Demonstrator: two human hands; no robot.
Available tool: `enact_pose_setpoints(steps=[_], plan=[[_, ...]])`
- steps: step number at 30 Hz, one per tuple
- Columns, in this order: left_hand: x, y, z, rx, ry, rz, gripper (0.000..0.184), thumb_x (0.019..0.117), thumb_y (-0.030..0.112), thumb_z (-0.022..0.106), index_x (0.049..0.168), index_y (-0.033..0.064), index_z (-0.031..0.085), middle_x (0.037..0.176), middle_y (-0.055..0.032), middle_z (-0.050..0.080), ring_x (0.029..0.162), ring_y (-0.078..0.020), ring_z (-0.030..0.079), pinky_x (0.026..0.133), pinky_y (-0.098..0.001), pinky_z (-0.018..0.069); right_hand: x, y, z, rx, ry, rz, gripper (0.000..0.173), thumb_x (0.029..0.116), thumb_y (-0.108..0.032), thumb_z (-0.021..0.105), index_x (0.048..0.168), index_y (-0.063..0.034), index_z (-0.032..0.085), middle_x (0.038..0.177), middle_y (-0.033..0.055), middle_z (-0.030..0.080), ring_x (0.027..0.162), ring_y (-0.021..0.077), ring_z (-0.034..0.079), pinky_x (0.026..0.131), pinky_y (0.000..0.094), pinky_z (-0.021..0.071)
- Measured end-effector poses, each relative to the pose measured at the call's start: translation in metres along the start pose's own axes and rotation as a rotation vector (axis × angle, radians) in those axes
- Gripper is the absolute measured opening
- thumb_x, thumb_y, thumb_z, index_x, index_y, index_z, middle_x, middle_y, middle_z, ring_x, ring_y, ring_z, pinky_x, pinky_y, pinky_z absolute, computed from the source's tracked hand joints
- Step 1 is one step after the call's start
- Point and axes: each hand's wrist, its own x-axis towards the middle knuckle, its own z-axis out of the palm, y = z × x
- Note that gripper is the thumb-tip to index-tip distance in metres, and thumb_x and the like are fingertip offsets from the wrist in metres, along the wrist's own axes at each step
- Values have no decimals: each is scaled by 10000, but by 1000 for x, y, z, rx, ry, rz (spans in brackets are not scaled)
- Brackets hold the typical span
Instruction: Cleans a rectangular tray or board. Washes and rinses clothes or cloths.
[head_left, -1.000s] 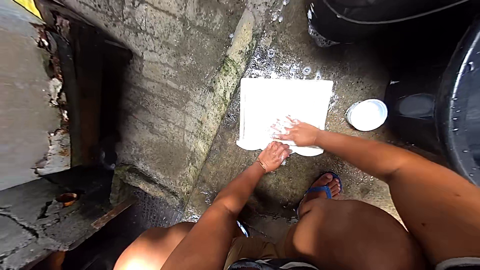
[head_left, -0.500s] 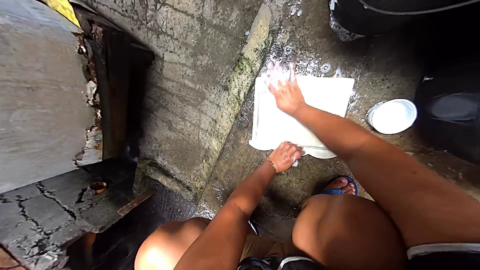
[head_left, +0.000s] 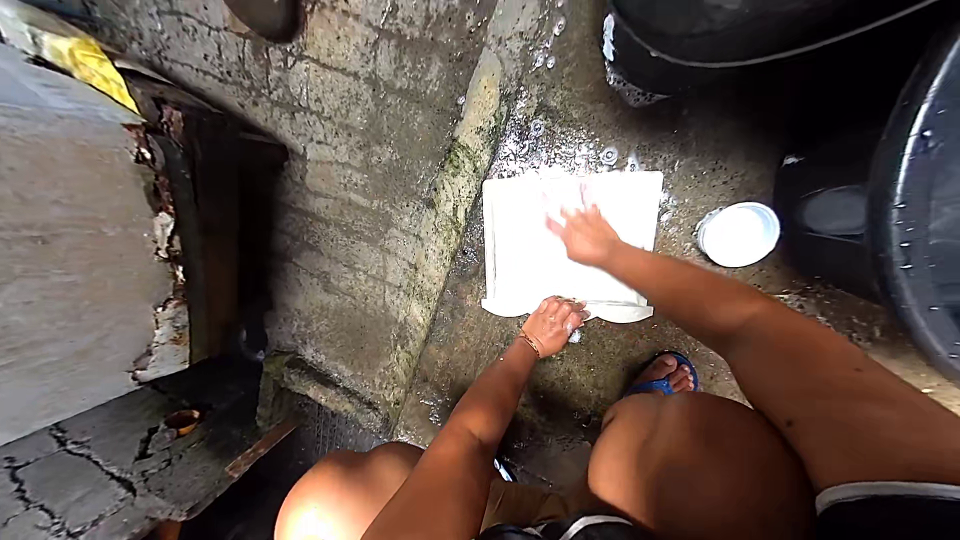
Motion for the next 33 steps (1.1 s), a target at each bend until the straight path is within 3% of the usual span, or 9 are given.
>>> enact_pose_setpoints(steps=[5,8,11,14,19,22,27,30,33], plan=[[0,0,-1,8,17,-6,225,1023,177,558,1114,85,743,1143,-142,740,1092,-343,701,996,-477,525,-75,1,15,44,-294,-30,729,916,-79,659,1553,-373,460,1665,104,346,1575,379,188,1235,700,40],[2,-2,-3,19,46,17,216,1013,169,572,1109,86,748,1135,-139,746,1079,-329,712,973,-474,534,-55,16,-10,7,-136,208,642,930,-113,671,1512,-342,526,1583,287,399,1516,548,213,1153,824,38],[-1,-3,6,22,70,37,207,1009,166,579,1107,93,746,1123,-128,746,1079,-315,710,969,-467,538,-22,21,-22,-101,84,344,768,941,-2,549,1586,-387,387,1715,178,155,1562,507,37,1111,855,10],[-1,-4,6,33,51,46,208,1005,161,579,1109,92,745,1135,-127,743,1096,-320,704,983,-470,531,2,16,-9,-84,207,247,714,970,-12,507,1563,-400,428,1696,134,257,1567,476,101,1136,831,8],[1,-2,4,44,30,23,207,1010,175,580,1093,76,743,1134,-148,740,1089,-344,703,986,-480,533,47,-42,19,111,-106,85,656,943,-91,598,1569,-217,448,1586,216,430,1473,477,359,1175,695,262],[-2,4,-1,117,19,-44,188,982,159,588,985,20,714,981,-202,721,967,-403,705,897,-508,559,39,-80,36,168,-342,-101,706,925,-91,627,1591,-135,395,1611,231,387,1510,460,302,1232,632,198],[-2,4,-1,46,24,-67,231,1007,156,572,1142,64,735,1152,-175,732,1080,-369,701,964,-473,543,-9,-31,23,216,-387,-274,522,923,31,638,1406,-167,641,1436,200,599,1414,431,473,1229,626,242],[0,0,3,6,53,-57,231,1022,176,563,1139,76,736,1174,-164,726,1127,-355,688,1003,-468,530,-46,5,5,125,-136,-42,468,975,35,522,1380,-155,658,1389,229,625,1367,460,518,1205,655,280],[9,1,-4,-78,-30,-99,265,1028,221,547,1142,69,730,1202,-167,713,1169,-366,664,1039,-492,503,-39,2,-21,130,-11,347,405,917,36,634,1319,-14,630,1301,303,607,1266,489,563,1061,638,452]])
